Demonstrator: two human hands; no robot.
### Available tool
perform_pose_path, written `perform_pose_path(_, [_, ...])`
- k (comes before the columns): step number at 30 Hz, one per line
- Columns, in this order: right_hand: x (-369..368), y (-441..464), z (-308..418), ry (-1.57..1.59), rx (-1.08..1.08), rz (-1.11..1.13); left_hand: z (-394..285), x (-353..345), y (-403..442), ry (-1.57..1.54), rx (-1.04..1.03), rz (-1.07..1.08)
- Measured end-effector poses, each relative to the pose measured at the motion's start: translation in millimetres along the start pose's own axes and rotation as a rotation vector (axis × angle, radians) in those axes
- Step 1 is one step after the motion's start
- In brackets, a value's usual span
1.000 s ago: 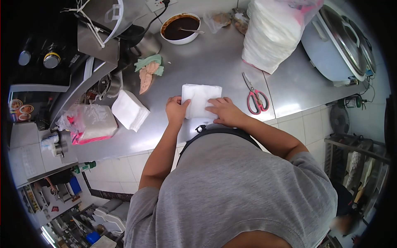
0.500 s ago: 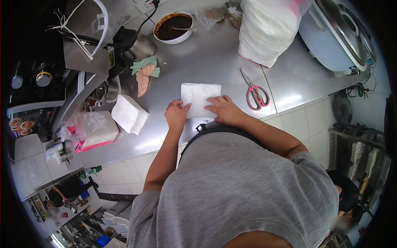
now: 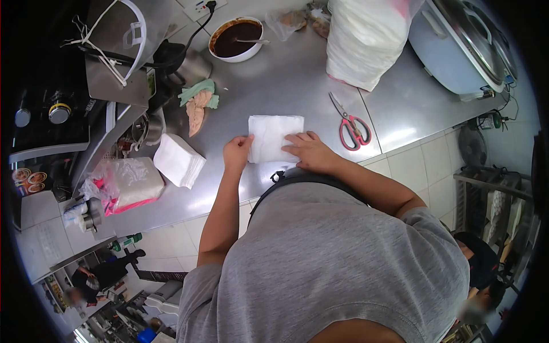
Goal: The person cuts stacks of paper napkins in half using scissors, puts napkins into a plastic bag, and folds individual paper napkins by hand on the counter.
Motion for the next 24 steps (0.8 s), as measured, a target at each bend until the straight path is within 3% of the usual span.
perform_pose_path(5, [-2.1,-0.5,0.6,-0.005,-0.004,-0.021,-3.3,-3.5,-18.8,0.073,-0.174,-0.065])
perform_pose_path(11, [-4.4,-2.4,-1.6,-0.029,0.002,-0.026,3.2,-5.1,-4.3,0.107,-0.233,-0.149])
perform_pose_path(20, [-2.0,3.8,0.3,0.093,-0.031,-0.103,8.6,-8.4,-3.8,-0.093,-0.050,-0.001])
perform_pose_path(23, [-4.0,7.1,-3.1,0.047,0.013,-0.184,5.6,-2.7,-9.2,0.130,-0.196,0.015])
perform_pose_path(24, [-2.1,8.2,-1.7,0.056,0.008,-0.180,5.0,0.3,-12.2,0.128,-0.151,0.083])
Point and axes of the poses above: each hand's wrist, its own y-axis towards the middle knuckle, its own x-axis out of the back of the hand, z = x × y, the point moved 4 cm from there along y, towards the middle knuckle, and after that the axes turned 15 degrees about y, right-handed, at the moved point
